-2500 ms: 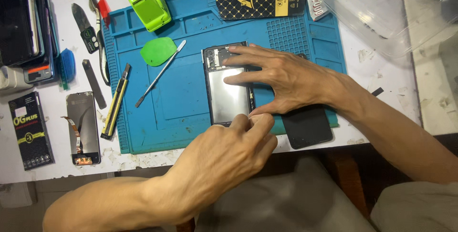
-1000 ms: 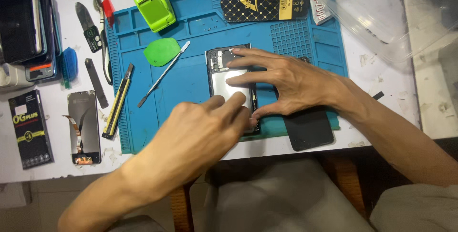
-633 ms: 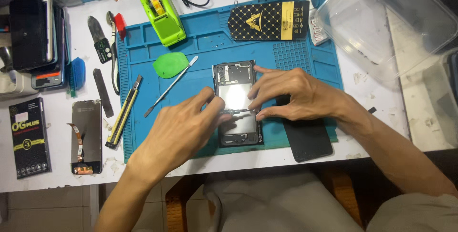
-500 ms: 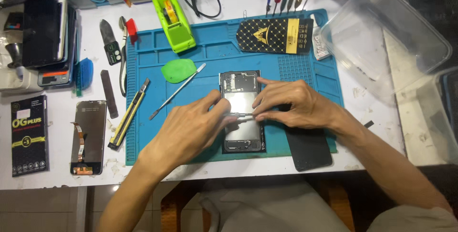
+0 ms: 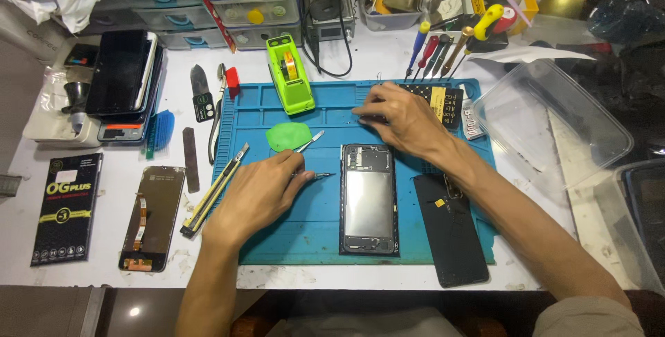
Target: The person removes a small metal bracket from the back cover of a disassembled smartphone and places it on the workbench. They then use a metal prying tool to carefully lift and separate the screen assembly from the phone's frame along the edges.
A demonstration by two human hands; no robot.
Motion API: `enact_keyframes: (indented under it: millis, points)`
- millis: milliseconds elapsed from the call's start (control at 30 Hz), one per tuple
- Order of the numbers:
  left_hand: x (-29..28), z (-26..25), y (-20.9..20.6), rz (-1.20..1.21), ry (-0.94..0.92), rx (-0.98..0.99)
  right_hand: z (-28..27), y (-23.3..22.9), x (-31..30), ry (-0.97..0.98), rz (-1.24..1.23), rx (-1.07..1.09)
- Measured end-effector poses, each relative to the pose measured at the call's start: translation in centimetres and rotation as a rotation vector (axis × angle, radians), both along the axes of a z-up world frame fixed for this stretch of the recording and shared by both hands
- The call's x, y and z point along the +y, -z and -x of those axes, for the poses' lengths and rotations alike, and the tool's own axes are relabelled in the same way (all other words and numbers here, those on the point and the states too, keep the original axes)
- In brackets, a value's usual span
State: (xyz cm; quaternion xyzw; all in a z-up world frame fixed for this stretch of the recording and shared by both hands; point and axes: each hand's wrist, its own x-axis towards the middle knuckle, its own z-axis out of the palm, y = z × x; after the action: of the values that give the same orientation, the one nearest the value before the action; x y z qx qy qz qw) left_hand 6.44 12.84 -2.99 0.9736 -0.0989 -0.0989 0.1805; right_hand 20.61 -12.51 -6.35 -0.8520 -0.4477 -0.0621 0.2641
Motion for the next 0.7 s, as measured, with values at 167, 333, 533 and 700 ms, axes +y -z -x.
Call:
enact_keyframes:
  millis: [167,333,533,700]
  points:
    - [0.4,0.0,0.8,0.001,0.007,-0.002,0.6,-0.1,-0.9,0.024,-0.060,0.160]
    - [0.2,0.4,0.7,0.013,0.034,0.114,5.7,-0.7,-4.5,0.102,-0.015,0.248]
    - [-0.8,1.0,0.6,-0.029,0.042,0.132,13.0,-1.6,-5.3,0.339,0.207,0.438]
    - [-3.9,3.6,3.3,-0.280,0.015,-0.319,16.4,2.1,-5.9,0.355,0.091,0.167]
